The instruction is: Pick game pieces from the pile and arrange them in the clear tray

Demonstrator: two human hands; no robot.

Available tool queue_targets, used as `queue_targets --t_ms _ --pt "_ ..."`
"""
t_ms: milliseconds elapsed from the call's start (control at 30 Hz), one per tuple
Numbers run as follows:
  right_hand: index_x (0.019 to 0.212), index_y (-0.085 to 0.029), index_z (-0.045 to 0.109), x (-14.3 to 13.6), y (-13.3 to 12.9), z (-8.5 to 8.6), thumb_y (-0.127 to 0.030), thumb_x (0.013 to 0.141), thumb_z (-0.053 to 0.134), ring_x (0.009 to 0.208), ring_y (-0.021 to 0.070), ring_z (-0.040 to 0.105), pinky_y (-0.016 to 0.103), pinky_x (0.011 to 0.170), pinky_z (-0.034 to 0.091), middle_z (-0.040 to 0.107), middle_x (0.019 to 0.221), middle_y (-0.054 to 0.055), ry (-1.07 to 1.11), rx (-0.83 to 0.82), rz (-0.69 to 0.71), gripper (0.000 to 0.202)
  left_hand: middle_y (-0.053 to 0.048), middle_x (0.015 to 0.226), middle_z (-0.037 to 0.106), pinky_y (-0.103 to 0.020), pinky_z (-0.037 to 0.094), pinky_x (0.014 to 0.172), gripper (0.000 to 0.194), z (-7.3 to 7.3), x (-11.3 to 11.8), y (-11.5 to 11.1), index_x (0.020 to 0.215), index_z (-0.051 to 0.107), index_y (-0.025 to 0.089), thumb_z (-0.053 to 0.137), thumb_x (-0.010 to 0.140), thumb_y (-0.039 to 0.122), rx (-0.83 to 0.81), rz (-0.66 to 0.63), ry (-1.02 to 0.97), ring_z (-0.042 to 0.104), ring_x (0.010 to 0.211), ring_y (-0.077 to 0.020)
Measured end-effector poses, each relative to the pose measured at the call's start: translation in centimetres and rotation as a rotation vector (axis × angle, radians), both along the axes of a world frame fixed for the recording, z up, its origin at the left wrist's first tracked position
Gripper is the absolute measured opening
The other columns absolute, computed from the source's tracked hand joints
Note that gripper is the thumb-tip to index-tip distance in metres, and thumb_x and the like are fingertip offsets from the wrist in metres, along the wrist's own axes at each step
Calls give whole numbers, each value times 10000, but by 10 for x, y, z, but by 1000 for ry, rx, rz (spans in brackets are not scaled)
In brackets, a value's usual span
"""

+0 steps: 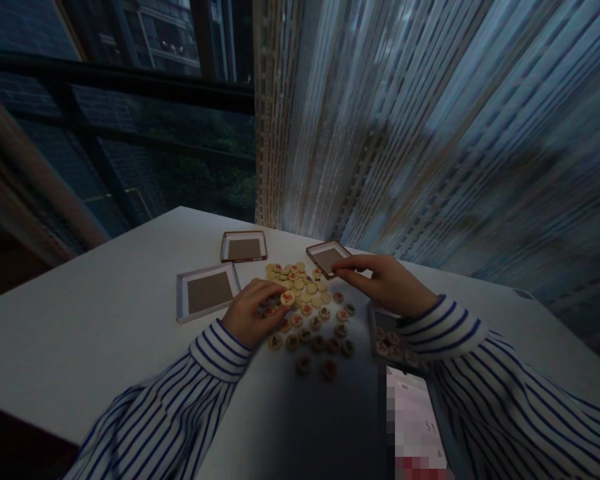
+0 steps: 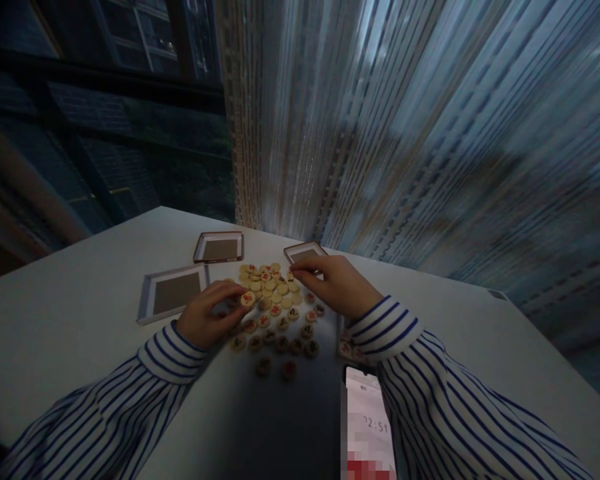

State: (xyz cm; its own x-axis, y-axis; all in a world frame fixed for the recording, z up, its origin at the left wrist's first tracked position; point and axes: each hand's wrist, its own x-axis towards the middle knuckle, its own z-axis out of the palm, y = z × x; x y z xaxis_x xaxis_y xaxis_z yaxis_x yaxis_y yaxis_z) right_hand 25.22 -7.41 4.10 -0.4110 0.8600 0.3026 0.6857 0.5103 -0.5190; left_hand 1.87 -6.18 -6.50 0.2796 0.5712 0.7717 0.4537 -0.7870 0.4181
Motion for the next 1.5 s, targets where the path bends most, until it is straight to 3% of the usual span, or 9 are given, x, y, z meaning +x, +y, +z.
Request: queue_targets --t_ms 267,567,733,900,1167,1300,1500 --pt "914 -216 699 16 -17 -6 -298 788 517 713 165 619 272 644 451 711 849 21 7 25 -76 236 -74 847 683 -330 514 756 199 -3 1 -4 899 635 165 615 727 263 -105 15 4 629 776 -181" --pt "888 -207 688 10 -35 -35 -255 809 517 788 185 638 305 733 471 707 847 68 -81 169 50 194 -62 808 697 -280 528 678 244 -3 10 -25 937 645 160 618 718 265 -236 3 -48 635 682 -152" --pt "896 -203 675 7 -45 -41 -252 821 517 764 174 632 293 718 459 702 819 67 -93 213 86 182 -25 677 670 -251 522 617 263 0 19 -38 940 660 146 628 717 282 -405 -98 -144 613 612 -135" --pt "893 -213 666 3 -56 -44 -244 824 520 737 158 623 267 688 442 697 802 54 -111 216 113 165 -28 673 673 -259 516 602 285 3 29 -50 958 671 139 654 699 256 -535 -211 -171 611 597 -137" --pt "936 -229 650 10 -72 -50 -225 810 563 713 136 610 239 656 444 685 788 29 -11 186 136 153 -35 795 708 -299 516 706 303 8 47 -63 995 662 176 655 696 221 -648 -273 -189 645 721 -166" --pt "946 -214 650 15 -80 -50 -219 815 561 713 136 610 240 643 449 686 803 40 72 210 136 158 -52 836 716 -316 523 725 311 9 60 -70 990 639 166 672 690 242 -767 -351 -314 660 752 -178" --pt "925 -185 650 23 -92 -54 -253 809 586 690 135 609 249 633 449 684 771 41 118 273 52 149 -66 788 714 -250 512 527 333 14 77 -78 882 606 142 733 623 308 -993 -488 -540 655 642 -166"
